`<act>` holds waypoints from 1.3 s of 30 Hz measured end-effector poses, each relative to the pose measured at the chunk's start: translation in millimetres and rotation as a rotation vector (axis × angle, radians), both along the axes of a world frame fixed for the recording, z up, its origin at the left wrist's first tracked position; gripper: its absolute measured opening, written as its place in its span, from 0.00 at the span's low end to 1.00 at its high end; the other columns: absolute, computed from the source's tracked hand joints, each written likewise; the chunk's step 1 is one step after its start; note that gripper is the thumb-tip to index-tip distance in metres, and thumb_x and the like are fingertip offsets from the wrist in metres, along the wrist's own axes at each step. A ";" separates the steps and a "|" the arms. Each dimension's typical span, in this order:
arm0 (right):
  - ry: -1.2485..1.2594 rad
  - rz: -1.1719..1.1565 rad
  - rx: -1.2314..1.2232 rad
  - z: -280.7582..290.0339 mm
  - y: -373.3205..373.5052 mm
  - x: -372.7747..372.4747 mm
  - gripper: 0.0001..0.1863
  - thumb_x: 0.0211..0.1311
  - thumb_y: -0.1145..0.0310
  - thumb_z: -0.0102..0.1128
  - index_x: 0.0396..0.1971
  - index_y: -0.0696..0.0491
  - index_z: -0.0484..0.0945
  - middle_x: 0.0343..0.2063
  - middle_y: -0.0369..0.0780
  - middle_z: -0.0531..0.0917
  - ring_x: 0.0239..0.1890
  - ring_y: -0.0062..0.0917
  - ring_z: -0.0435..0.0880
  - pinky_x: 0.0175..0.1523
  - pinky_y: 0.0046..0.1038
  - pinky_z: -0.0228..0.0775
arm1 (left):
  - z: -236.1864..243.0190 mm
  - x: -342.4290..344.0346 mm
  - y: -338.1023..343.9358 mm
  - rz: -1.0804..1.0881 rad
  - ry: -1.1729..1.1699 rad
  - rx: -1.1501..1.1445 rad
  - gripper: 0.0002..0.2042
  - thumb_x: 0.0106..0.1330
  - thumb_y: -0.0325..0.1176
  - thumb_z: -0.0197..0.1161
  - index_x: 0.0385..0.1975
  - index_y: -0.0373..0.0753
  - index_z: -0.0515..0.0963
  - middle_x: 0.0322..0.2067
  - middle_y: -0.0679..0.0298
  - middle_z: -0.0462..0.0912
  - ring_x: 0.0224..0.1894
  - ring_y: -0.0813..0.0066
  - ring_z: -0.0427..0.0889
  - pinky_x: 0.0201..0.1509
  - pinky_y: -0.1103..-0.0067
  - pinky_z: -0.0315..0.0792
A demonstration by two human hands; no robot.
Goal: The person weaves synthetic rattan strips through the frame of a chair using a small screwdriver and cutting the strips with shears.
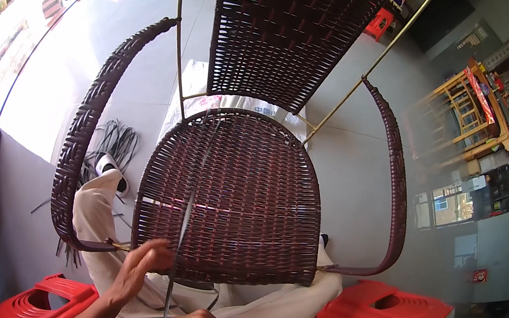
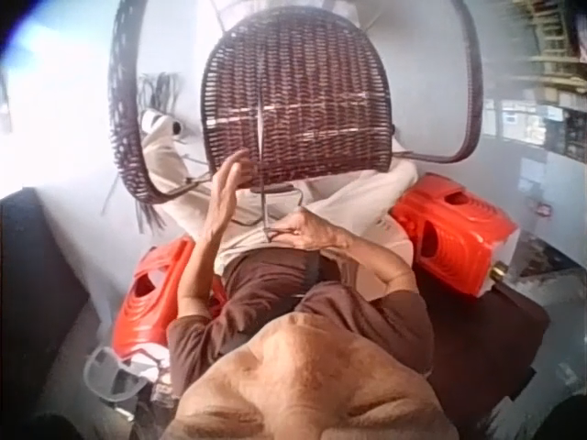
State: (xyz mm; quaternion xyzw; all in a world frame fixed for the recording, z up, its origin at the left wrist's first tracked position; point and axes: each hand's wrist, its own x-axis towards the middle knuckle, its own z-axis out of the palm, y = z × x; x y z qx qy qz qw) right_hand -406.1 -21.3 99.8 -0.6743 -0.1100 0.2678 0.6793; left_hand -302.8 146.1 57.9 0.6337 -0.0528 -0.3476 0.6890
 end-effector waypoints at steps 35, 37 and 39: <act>0.124 -0.843 0.009 -47.5 -51.8 132.1 0.16 0.58 0.64 0.54 0.39 0.63 0.74 0.26 0.41 0.81 0.07 0.07 0.62 0.09 0.12 0.50 | 12.9 -41.0 -57.1 0.172 0.167 -0.140 0.10 0.68 0.29 0.43 0.40 0.32 0.71 0.20 0.65 0.77 0.13 0.88 0.65 0.16 0.89 0.59; 0.284 -0.821 0.137 -45.5 -56.5 158.3 0.18 0.57 0.62 0.55 0.40 0.63 0.72 0.26 0.42 0.81 0.06 0.08 0.61 0.09 0.11 0.50 | 13.0 -57.0 -59.2 0.126 0.031 -0.033 0.09 0.66 0.27 0.46 0.41 0.31 0.72 0.20 0.67 0.78 0.14 0.89 0.67 0.17 0.89 0.62; 0.287 -0.879 0.099 -51.2 -57.7 180.9 0.19 0.53 0.60 0.60 0.37 0.62 0.73 0.23 0.41 0.81 0.06 0.08 0.60 0.09 0.11 0.51 | 10.0 -62.8 -57.0 0.043 -0.161 0.129 0.10 0.61 0.23 0.51 0.42 0.32 0.73 0.20 0.65 0.78 0.14 0.83 0.70 0.18 0.85 0.66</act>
